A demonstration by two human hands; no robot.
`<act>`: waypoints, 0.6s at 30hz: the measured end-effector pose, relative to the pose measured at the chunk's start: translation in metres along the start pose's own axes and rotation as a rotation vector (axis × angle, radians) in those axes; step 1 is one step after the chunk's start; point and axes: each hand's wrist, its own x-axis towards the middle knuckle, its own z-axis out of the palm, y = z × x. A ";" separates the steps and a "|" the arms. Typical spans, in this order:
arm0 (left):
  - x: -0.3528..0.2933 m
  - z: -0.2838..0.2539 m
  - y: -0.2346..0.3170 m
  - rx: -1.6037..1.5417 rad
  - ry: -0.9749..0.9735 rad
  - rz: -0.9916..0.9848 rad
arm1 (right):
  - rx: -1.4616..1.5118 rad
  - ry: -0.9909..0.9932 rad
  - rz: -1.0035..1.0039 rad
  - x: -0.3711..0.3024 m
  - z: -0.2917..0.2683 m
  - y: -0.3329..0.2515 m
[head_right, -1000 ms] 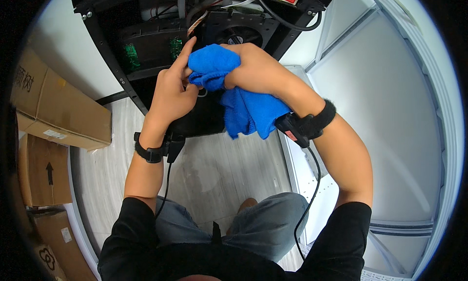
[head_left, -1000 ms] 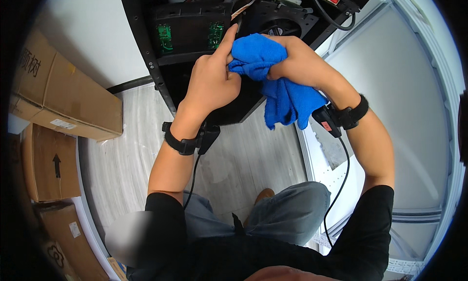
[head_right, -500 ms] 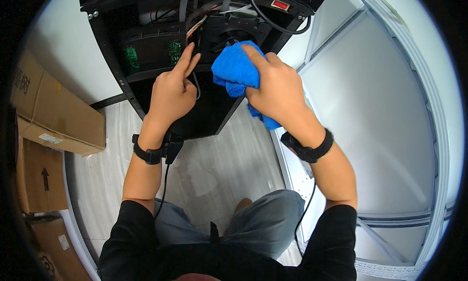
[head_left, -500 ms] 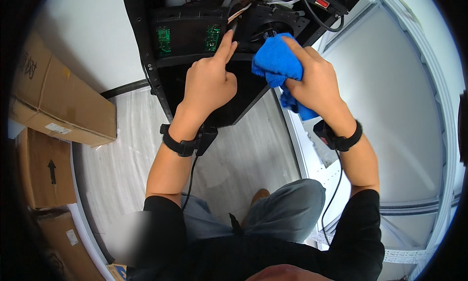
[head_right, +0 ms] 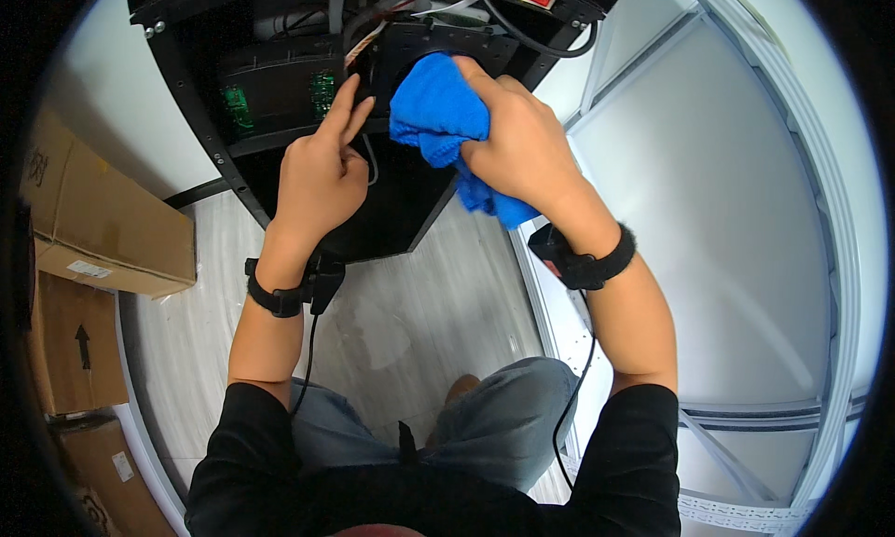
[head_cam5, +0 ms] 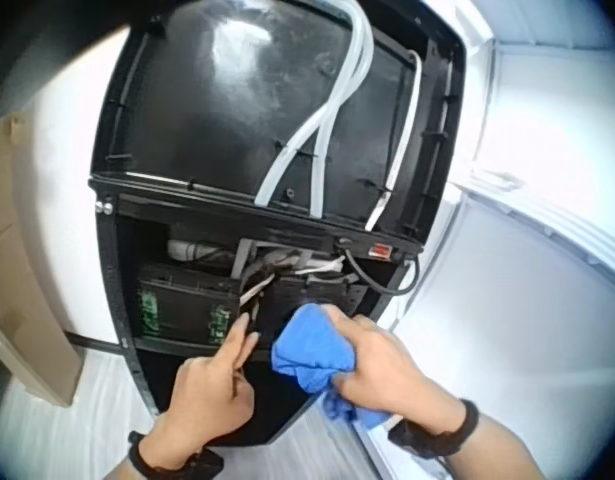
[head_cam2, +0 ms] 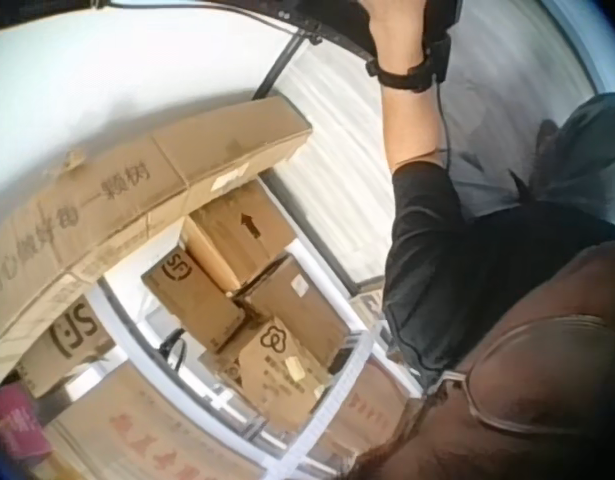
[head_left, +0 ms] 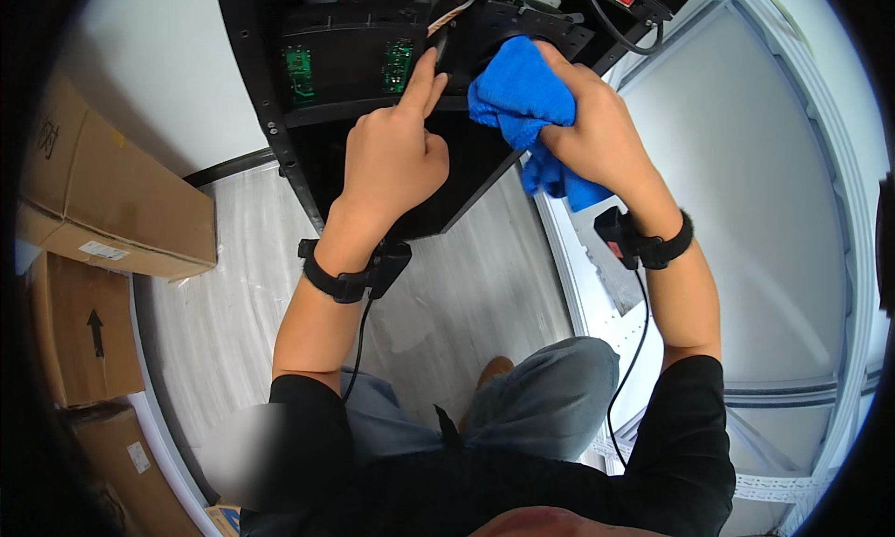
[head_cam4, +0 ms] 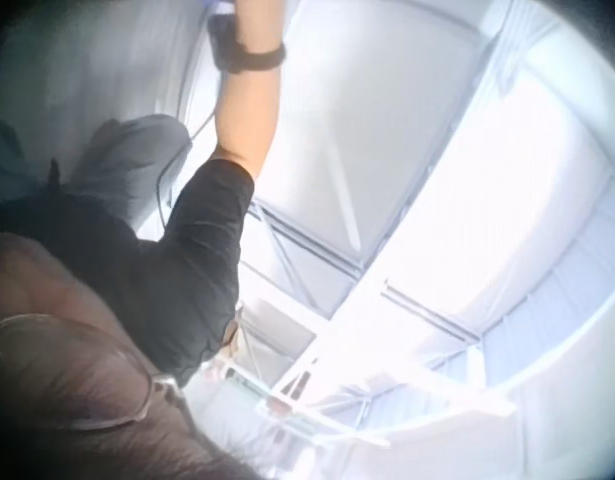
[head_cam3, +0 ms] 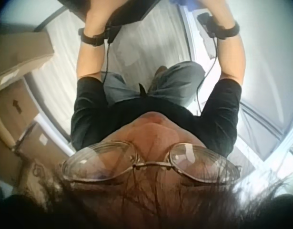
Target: The person uses a screwdriver to remove screws from a white metal panel, then wipes the interior of a black electronic device with a blue cloth. The person handles the panel, screwdriver, and cloth while working in a storage area.
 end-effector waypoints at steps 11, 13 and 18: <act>0.002 -0.003 0.007 0.084 -0.008 -0.077 | -0.771 0.043 -0.191 0.006 -0.013 -0.014; 0.002 -0.003 0.007 0.056 0.001 -0.061 | -0.606 -0.027 -0.103 0.009 -0.018 -0.016; 0.001 0.001 0.005 -0.028 -0.021 -0.081 | -0.023 -0.013 -0.034 -0.007 0.000 0.009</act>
